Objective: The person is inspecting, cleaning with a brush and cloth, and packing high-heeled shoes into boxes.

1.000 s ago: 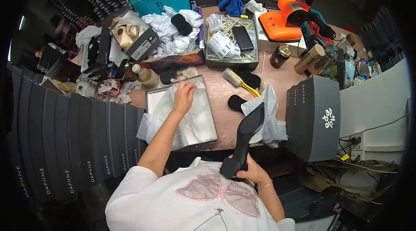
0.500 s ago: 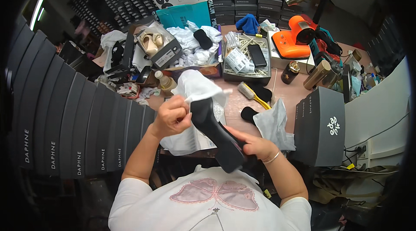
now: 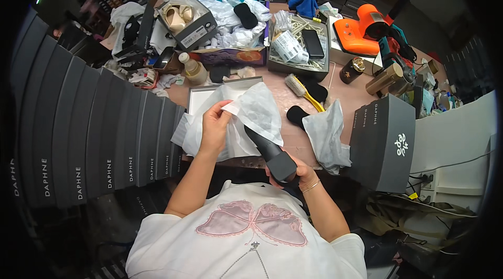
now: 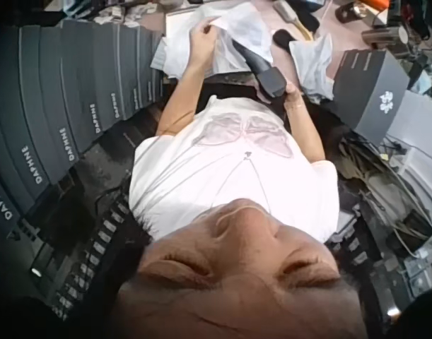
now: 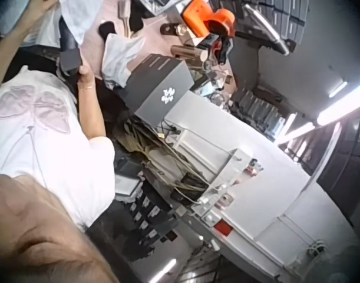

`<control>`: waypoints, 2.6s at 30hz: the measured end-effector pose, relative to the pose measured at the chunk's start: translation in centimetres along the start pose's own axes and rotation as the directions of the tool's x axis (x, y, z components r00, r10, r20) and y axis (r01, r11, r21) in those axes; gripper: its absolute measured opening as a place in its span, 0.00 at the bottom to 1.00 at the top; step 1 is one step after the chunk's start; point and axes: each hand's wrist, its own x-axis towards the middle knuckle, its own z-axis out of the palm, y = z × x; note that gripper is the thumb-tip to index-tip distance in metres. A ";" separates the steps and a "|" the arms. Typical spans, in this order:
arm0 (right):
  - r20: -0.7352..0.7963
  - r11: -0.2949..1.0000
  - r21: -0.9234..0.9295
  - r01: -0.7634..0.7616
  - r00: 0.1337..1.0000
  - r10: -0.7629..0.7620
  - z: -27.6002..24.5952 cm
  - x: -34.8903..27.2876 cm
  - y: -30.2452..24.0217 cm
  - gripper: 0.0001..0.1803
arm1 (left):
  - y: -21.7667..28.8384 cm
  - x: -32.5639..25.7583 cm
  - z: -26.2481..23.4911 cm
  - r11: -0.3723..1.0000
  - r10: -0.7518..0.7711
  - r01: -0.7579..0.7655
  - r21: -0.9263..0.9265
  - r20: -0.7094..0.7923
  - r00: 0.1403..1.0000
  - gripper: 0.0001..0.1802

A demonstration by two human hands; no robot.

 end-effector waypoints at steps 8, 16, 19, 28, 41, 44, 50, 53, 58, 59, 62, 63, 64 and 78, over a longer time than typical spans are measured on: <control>-0.298 0.986 -0.165 0.034 0.951 -0.083 3.7 -0.9 -2.8 0.44 | 4.7 -4.1 3.6 0.616 0.588 -0.751 0.238 0.495 0.640 0.20; -0.454 0.554 -0.828 -0.087 0.683 -0.572 1.8 -1.6 -0.9 0.30 | 2.8 -6.2 7.9 0.512 0.687 -0.847 -0.140 0.658 0.307 0.23; -0.432 0.511 -0.859 -0.031 0.579 -0.691 1.5 -1.4 0.3 0.31 | 2.8 -8.0 9.5 0.578 0.654 -0.793 -0.191 0.691 0.310 0.21; -0.676 0.749 -0.637 0.182 0.335 -0.656 0.3 -12.9 -0.4 0.34 | -3.7 -2.9 12.3 0.876 -0.092 -0.354 0.327 0.835 0.543 0.22; -0.775 0.787 -0.617 0.004 0.173 -0.608 3.8 -23.9 2.3 0.39 | -20.7 2.9 32.1 0.144 -0.145 -0.977 -0.157 0.973 -0.178 0.19; -0.704 0.679 -0.709 -0.192 0.244 -0.667 4.9 -23.8 1.2 0.40 | -8.5 5.5 28.3 0.175 -0.069 -0.984 0.013 0.998 0.000 0.19; -0.452 0.130 -0.831 -0.541 0.519 -0.725 -3.0 -18.4 0.5 0.43 | -2.2 9.1 14.1 0.496 0.410 -0.804 0.329 0.727 0.551 0.24; -0.514 0.176 -0.815 -0.551 0.550 -0.658 -12.0 -16.7 1.1 0.41 | -0.8 7.8 9.4 0.563 0.409 -0.745 0.357 0.663 0.627 0.24; -0.715 -0.323 -0.419 -0.849 0.527 -0.459 -7.8 -12.2 -5.2 0.15 | 2.0 7.0 0.7 0.335 0.407 -0.721 0.607 0.597 0.692 0.21; -0.692 -0.285 -0.498 -0.819 0.573 -0.440 -3.6 -9.6 -6.9 0.13 | 2.7 6.6 -1.1 0.304 0.418 -0.702 0.644 0.572 0.706 0.22; -0.450 0.082 -0.875 -0.478 0.738 -0.503 -0.2 -1.2 -6.2 0.16 | 3.0 4.7 -4.5 0.394 0.420 -0.641 0.658 0.492 0.763 0.25; -0.422 0.279 -0.905 -0.320 0.755 -0.503 -0.3 2.5 -5.1 0.18 | 2.2 3.8 -5.3 0.427 0.399 -0.623 0.655 0.482 0.780 0.25; -0.379 0.443 -0.876 -0.193 0.843 -0.382 -0.5 6.2 -4.2 0.24 | 1.5 2.8 -6.2 0.457 0.378 -0.603 0.654 0.471 0.797 0.25; -0.764 0.348 -0.605 -0.716 0.400 -0.506 -13.0 15.3 9.0 0.36 | -5.6 -3.0 -12.6 0.444 0.088 -0.593 0.671 0.626 0.775 0.19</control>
